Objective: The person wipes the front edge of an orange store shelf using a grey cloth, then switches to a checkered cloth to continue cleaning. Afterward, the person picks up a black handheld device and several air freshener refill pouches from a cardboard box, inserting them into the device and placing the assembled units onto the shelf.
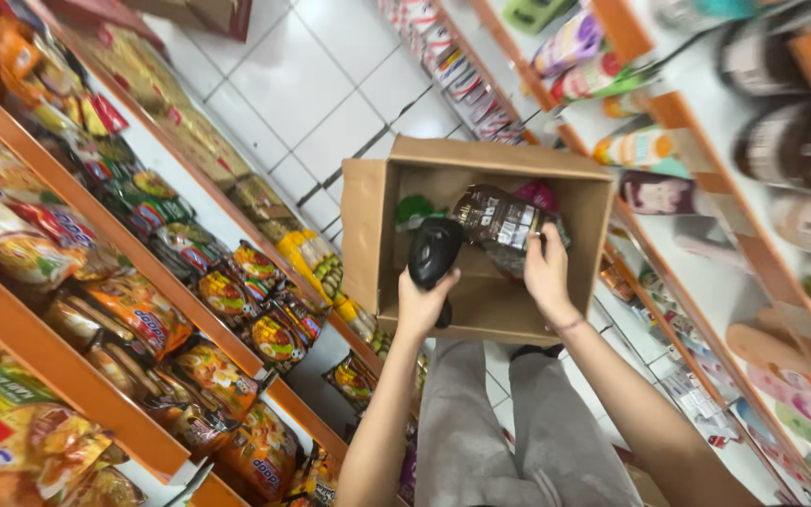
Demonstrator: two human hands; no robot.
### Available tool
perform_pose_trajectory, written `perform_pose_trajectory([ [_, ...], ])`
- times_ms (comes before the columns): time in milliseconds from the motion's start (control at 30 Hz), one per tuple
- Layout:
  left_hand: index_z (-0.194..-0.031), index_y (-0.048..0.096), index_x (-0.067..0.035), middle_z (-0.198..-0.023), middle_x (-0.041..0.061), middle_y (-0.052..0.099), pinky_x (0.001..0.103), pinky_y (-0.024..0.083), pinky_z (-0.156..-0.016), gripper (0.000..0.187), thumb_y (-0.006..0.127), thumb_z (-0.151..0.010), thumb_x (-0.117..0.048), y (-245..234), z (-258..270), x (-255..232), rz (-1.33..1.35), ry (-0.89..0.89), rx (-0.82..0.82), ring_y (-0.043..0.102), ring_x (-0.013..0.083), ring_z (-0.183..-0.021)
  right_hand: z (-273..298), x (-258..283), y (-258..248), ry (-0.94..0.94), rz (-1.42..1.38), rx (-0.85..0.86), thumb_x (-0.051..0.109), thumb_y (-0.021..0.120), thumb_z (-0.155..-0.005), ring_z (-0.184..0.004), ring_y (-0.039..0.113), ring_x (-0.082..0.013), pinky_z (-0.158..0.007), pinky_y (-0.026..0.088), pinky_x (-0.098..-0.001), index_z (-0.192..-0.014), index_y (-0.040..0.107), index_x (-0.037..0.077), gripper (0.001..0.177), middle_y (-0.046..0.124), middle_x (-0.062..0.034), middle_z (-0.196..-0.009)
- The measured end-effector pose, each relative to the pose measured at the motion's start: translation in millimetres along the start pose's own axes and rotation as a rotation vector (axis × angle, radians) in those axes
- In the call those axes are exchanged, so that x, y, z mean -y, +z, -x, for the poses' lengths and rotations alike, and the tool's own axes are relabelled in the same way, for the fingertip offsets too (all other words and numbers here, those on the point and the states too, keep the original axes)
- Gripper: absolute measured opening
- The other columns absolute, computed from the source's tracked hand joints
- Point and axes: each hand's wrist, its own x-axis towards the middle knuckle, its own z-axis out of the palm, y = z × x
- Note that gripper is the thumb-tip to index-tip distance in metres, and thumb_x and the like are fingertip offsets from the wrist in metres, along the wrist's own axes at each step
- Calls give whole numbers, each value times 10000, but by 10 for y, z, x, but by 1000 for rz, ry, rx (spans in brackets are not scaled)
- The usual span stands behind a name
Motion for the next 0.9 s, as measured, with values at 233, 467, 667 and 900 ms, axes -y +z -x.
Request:
perform_pose_trajectory([
  [233,-1172,664,-35,-1034,-20,710,269,540,-883,494,874,-727,-79,115,767,-1036,251,94,392,641,77,-947,670,1352,-808,20,-501,-3,35,515,-1095,-949,543,-112,-800,465,-258,-1104,558,30,44,603,-61,-1070],
  [467,-1259,648,-19,-1138,23,708,324,542,-958,497,859,-811,-48,173,1339,-2011,312,262,508,660,129,-1033,1323,2228,-1605,-390,-724,-48,136,609,-1020,-1344,457,-194,-1151,385,-353,-1228,508,40,250,438,-102,-1456],
  [667,-1311,599,-15,-1210,34,691,319,503,-1039,607,878,-772,-42,103,1635,-2836,147,410,794,626,118,-1105,1217,2438,-2672,-361,-857,181,407,768,-896,-1405,470,-215,-1207,341,-386,-1496,435,95,754,482,-115,-1484],
  [900,-1434,485,-17,-1313,58,641,294,476,-1083,784,873,-761,-121,447,2141,-3522,50,489,983,589,109,-1194,1470,2024,-3072,-35,-776,377,3,862,-748,-976,672,-185,-891,537,-405,-1194,687,-45,481,744,-108,-1103],
])
